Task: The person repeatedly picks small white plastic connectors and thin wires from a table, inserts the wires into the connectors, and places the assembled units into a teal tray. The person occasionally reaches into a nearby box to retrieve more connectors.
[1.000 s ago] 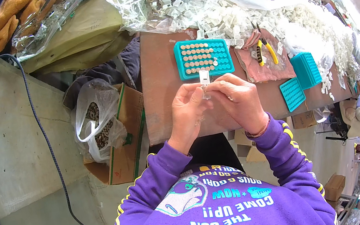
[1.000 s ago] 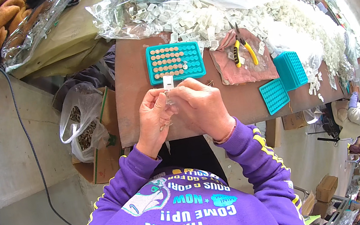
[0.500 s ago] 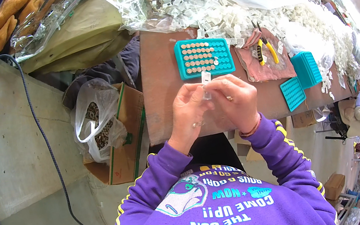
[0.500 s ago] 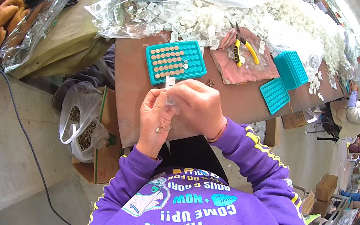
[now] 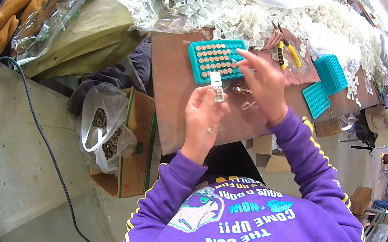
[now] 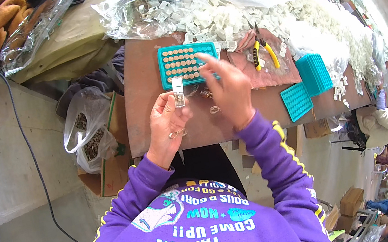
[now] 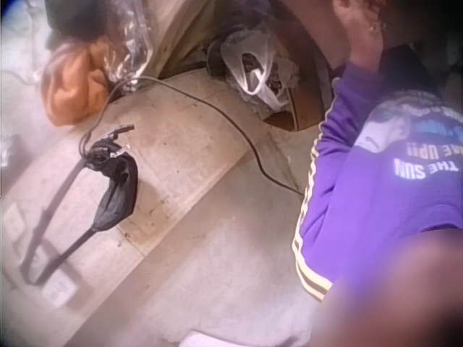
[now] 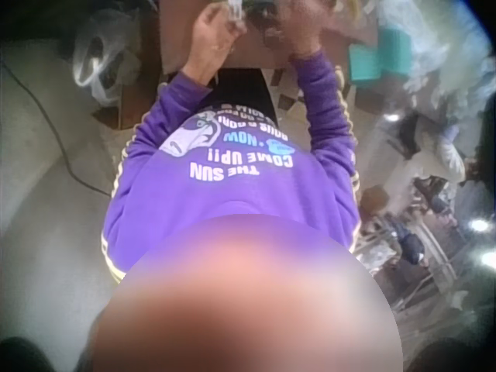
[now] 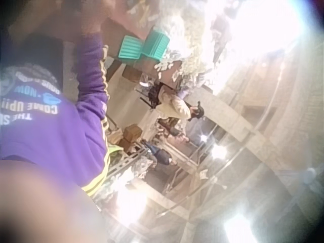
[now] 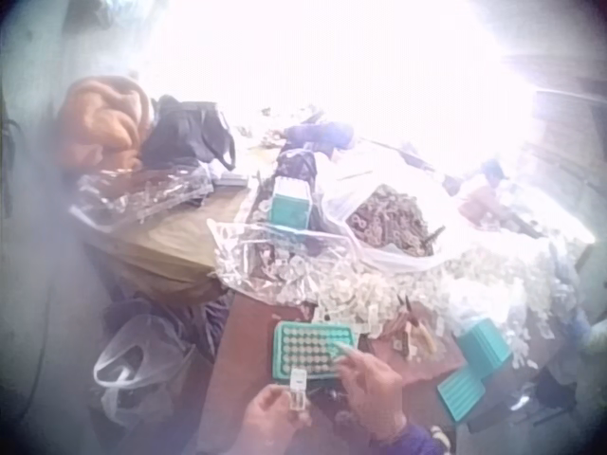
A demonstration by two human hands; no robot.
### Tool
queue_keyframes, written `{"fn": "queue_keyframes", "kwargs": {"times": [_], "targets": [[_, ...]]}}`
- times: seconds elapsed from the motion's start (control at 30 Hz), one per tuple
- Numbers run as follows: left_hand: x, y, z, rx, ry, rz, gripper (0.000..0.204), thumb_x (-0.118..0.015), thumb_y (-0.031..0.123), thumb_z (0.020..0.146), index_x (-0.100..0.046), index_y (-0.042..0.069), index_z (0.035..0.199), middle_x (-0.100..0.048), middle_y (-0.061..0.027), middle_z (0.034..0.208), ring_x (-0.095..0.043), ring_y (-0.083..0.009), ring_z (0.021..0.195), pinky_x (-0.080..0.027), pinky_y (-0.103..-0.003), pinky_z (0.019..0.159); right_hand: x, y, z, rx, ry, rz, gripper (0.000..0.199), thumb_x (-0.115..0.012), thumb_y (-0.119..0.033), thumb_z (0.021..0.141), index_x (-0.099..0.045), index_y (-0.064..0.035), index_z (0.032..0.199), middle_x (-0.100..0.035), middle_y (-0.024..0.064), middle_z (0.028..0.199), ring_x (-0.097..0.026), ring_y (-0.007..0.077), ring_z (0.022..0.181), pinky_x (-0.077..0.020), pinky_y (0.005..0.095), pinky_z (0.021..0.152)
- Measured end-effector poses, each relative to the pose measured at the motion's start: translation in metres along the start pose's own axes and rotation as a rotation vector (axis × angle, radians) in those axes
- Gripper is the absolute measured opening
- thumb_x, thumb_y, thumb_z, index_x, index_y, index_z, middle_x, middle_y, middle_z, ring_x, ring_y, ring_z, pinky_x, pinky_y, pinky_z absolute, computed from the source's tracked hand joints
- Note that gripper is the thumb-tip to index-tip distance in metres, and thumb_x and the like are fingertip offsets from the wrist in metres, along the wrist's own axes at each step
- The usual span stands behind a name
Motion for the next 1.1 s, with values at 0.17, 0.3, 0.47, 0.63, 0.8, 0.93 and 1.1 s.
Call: {"fn": "queue_keyframes", "kwargs": {"times": [0.17, 0.3, 0.47, 0.63, 0.8, 0.93, 1.1], "targets": [[-0.002, 0.002, -0.001, 0.002, 0.082, 0.039, 0.016, -0.058, 0.020, 0.099, -0.057, 0.006, 0.106, -0.065, -0.0089, 0.095, -0.060, -0.0130, 0.080, -0.052, -0.029, 0.072, -0.019, 0.034, 0.020, -0.093, -0.136, -0.116, 0.015, -0.070, -0.013, 0.084, -0.072, -0.0083, 0.097, -0.065, 0.0100, 0.085, -0.065, 0.0264, 0.074, -0.0504, 0.0359, 0.064], [-0.003, 0.003, -0.002, -0.007, 0.098, 0.051, 0.016, -0.058, 0.021, 0.099, -0.057, 0.006, 0.106, -0.065, -0.0095, 0.094, -0.060, -0.0128, 0.079, -0.052, -0.028, 0.072, -0.024, 0.035, 0.018, -0.045, -0.122, -0.133, 0.011, -0.071, -0.013, 0.082, -0.072, -0.0065, 0.091, -0.064, 0.0100, 0.082, -0.064, 0.0272, 0.073, -0.0504, 0.0366, 0.065], [-0.002, 0.002, -0.002, 0.002, 0.066, 0.027, 0.015, -0.058, 0.020, 0.099, -0.057, 0.007, 0.106, -0.065, -0.0092, 0.095, -0.062, -0.0131, 0.082, -0.052, -0.028, 0.073, -0.021, 0.036, 0.020, -0.113, -0.142, -0.106, 0.009, -0.073, -0.009, 0.080, -0.072, -0.0068, 0.089, -0.065, 0.0090, 0.082, -0.065, 0.0251, 0.072, -0.0508, 0.0345, 0.063], [-0.002, 0.002, 0.000, -0.040, 0.057, 0.039, 0.014, -0.059, 0.018, 0.099, -0.057, 0.007, 0.106, -0.066, -0.0074, 0.098, -0.063, -0.0127, 0.087, -0.053, -0.028, 0.075, -0.004, -0.010, 0.005, 0.027, -0.085, 0.099, 0.008, -0.073, -0.002, 0.078, -0.070, -0.0035, 0.085, -0.067, 0.0086, 0.083, -0.066, 0.0201, 0.069, -0.0520, 0.0297, 0.059], [-0.004, 0.001, 0.000, -0.060, 0.056, 0.064, 0.016, -0.061, 0.016, 0.098, -0.057, 0.004, 0.107, -0.065, -0.0082, 0.100, -0.062, -0.0142, 0.084, -0.053, -0.028, 0.072, -0.008, -0.037, -0.013, 0.058, -0.123, 0.153, 0.013, -0.074, 0.003, 0.076, -0.069, -0.0008, 0.088, -0.066, 0.0096, 0.084, -0.066, 0.0205, 0.073, -0.0533, 0.0301, 0.061], [-0.008, 0.003, -0.001, -0.065, 0.024, 0.114, 0.015, -0.062, 0.015, 0.097, -0.058, 0.003, 0.105, -0.065, -0.0081, 0.100, -0.061, -0.0139, 0.082, -0.052, -0.028, 0.071, -0.005, -0.040, -0.007, 0.165, -0.152, 0.139, 0.014, -0.071, -0.001, 0.077, -0.066, -0.0028, 0.091, -0.064, 0.0087, 0.083, -0.065, 0.0246, 0.068, -0.0529, 0.0321, 0.059], [-0.004, 0.002, -0.002, -0.052, 0.038, 0.108, 0.014, -0.062, 0.016, 0.097, -0.059, 0.004, 0.103, -0.065, -0.0077, 0.100, -0.061, -0.0139, 0.081, -0.053, -0.028, 0.071, -0.006, -0.041, -0.006, 0.165, -0.231, 0.119, 0.011, -0.068, 0.000, 0.078, -0.066, -0.0025, 0.089, -0.064, 0.0097, 0.083, -0.066, 0.0262, 0.069, -0.0530, 0.0330, 0.060]]}}
Point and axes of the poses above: each hand's wrist, its own z-axis towards the middle knuckle, its own x-axis out of the back of the hand, y = z × x, the point moved 6 cm from there along z, towards the middle knuckle
